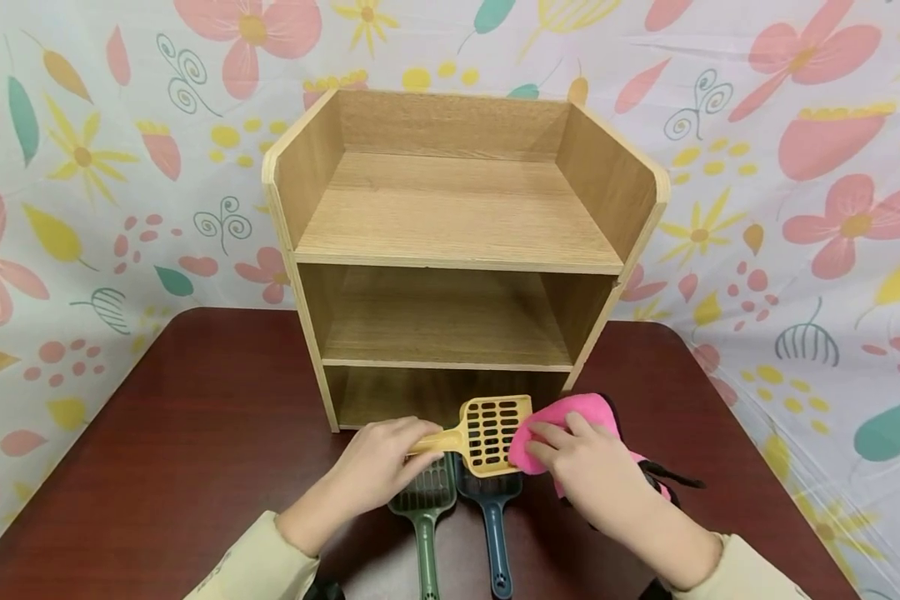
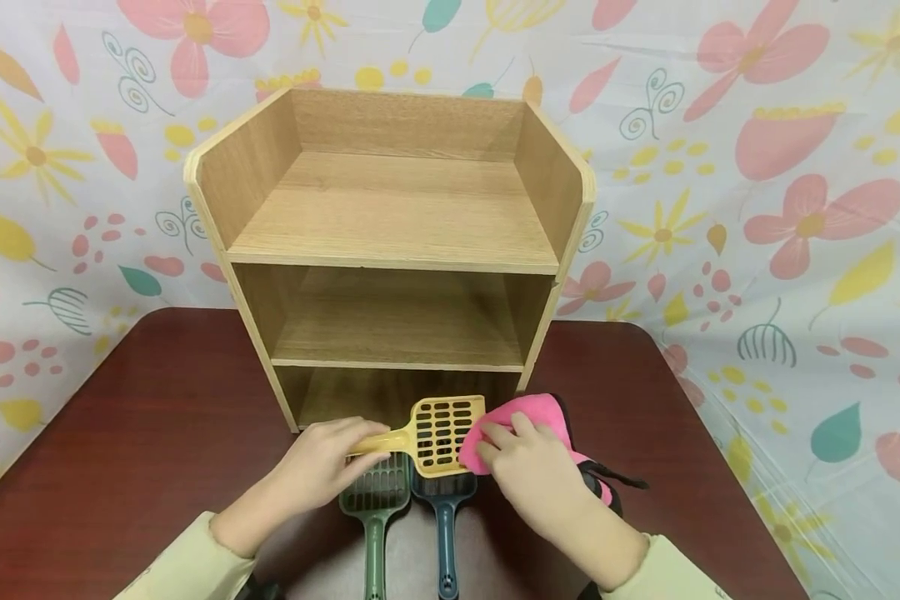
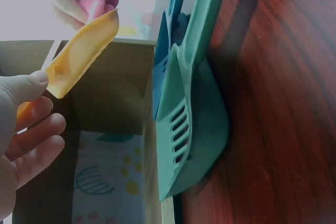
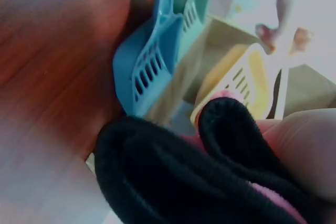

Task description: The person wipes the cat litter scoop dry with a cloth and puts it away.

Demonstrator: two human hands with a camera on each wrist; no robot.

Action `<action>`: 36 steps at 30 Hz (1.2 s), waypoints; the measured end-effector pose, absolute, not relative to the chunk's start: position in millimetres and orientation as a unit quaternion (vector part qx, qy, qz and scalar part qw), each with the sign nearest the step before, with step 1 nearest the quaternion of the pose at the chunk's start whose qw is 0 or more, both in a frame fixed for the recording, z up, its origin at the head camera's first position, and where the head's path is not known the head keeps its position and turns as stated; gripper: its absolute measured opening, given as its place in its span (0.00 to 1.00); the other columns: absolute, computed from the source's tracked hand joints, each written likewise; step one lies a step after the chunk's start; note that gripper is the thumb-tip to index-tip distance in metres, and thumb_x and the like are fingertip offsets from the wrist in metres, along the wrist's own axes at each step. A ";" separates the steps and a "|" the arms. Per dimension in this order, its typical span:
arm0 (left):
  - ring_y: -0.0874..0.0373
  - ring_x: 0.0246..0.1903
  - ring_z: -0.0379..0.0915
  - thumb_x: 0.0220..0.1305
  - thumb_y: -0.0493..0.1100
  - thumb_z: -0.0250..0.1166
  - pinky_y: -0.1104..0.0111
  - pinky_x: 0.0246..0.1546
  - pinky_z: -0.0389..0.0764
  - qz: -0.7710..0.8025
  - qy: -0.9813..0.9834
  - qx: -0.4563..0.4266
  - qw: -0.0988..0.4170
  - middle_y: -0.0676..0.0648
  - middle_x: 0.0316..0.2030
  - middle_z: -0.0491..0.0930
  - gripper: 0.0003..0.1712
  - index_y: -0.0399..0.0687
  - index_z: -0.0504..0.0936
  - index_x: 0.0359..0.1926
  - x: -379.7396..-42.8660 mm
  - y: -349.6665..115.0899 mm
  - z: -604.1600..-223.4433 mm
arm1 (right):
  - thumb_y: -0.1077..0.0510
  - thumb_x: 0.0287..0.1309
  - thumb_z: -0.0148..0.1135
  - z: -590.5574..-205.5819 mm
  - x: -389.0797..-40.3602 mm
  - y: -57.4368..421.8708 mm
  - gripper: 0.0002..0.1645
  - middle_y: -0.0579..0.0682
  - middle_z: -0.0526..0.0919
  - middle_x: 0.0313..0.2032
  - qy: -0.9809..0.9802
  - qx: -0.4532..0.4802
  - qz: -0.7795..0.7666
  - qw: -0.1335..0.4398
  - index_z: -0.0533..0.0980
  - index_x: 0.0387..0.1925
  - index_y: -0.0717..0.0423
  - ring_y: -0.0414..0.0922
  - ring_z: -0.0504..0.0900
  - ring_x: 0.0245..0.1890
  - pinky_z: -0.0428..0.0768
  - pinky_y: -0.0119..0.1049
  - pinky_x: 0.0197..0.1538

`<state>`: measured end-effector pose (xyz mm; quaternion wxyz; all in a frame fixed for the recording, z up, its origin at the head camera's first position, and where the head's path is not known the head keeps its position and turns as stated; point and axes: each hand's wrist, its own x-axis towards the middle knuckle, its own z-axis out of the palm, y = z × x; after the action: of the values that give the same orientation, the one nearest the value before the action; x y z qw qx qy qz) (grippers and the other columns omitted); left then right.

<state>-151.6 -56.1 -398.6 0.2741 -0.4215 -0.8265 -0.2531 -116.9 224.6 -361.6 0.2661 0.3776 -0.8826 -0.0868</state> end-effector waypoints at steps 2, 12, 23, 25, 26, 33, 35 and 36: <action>0.62 0.27 0.80 0.52 0.44 0.71 0.70 0.27 0.80 -0.255 -0.830 -0.414 0.273 0.52 0.33 0.85 0.14 0.45 0.82 0.40 -152.3 -58.0 -399.8 | 0.71 0.28 0.65 -359.6 -116.6 226.8 0.28 0.48 0.85 0.43 -0.887 0.367 -0.081 0.269 0.84 0.38 0.49 0.46 0.66 0.28 0.67 0.32 0.28; 0.61 0.26 0.80 0.54 0.46 0.70 0.69 0.27 0.80 -0.259 -0.841 -0.400 0.257 0.52 0.33 0.85 0.14 0.45 0.82 0.41 -152.4 -57.5 -395.6 | 0.71 0.28 0.64 -351.3 -114.2 206.7 0.31 0.50 0.84 0.45 -0.871 0.379 -0.048 0.307 0.83 0.43 0.52 0.47 0.66 0.29 0.65 0.33 0.29; 0.63 0.28 0.80 0.54 0.45 0.70 0.70 0.29 0.79 -0.253 -0.826 -0.425 0.269 0.53 0.32 0.84 0.14 0.46 0.82 0.40 -147.1 -47.8 -391.0 | 0.70 0.23 0.66 -366.4 -119.3 199.1 0.30 0.48 0.85 0.42 -0.876 0.380 -0.083 0.285 0.84 0.39 0.51 0.46 0.66 0.27 0.64 0.32 0.26; 0.63 0.28 0.80 0.54 0.45 0.70 0.70 0.28 0.79 -0.248 -0.828 -0.422 0.273 0.53 0.33 0.84 0.14 0.46 0.82 0.41 -147.3 -49.9 -391.3 | 0.69 0.24 0.68 -367.5 -121.4 203.6 0.27 0.47 0.85 0.40 -0.875 0.379 -0.090 0.287 0.84 0.36 0.51 0.46 0.66 0.28 0.65 0.33 0.26; 0.63 0.28 0.80 0.54 0.45 0.70 0.70 0.28 0.79 -0.246 -0.829 -0.420 0.274 0.53 0.33 0.85 0.14 0.46 0.82 0.41 -147.3 -50.9 -391.0 | 0.68 0.24 0.69 -367.5 -122.4 205.9 0.25 0.47 0.85 0.38 -0.875 0.377 -0.094 0.289 0.83 0.35 0.51 0.47 0.67 0.27 0.65 0.33 0.25; 0.62 0.28 0.80 0.56 0.46 0.69 0.69 0.27 0.79 -0.238 -0.851 -0.392 0.256 0.52 0.35 0.85 0.13 0.48 0.82 0.41 -148.4 -58.6 -392.4 | 0.71 0.21 0.71 -357.0 -120.7 218.5 0.26 0.47 0.83 0.36 -0.886 0.349 -0.084 0.292 0.83 0.32 0.51 0.47 0.65 0.26 0.62 0.31 0.20; 0.62 0.28 0.81 0.55 0.46 0.69 0.69 0.27 0.79 -0.241 -0.854 -0.385 0.254 0.52 0.35 0.85 0.13 0.48 0.83 0.41 -148.8 -59.1 -392.4 | 0.71 0.22 0.68 -353.9 -117.7 216.8 0.27 0.48 0.84 0.38 -0.885 0.351 -0.067 0.298 0.83 0.35 0.52 0.47 0.65 0.26 0.63 0.32 0.22; 0.62 0.28 0.81 0.55 0.46 0.70 0.69 0.27 0.79 -0.242 -0.854 -0.384 0.255 0.53 0.35 0.85 0.13 0.48 0.83 0.40 -149.0 -58.8 -392.0 | 0.71 0.24 0.67 -353.3 -116.3 214.5 0.27 0.49 0.84 0.39 -0.882 0.357 -0.059 0.304 0.84 0.36 0.52 0.47 0.65 0.27 0.64 0.33 0.23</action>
<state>-149.0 -58.8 -392.0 0.2546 -0.3839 -0.8539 -0.2422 -116.3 214.5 -353.3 0.3038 0.3566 -0.8815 -0.0591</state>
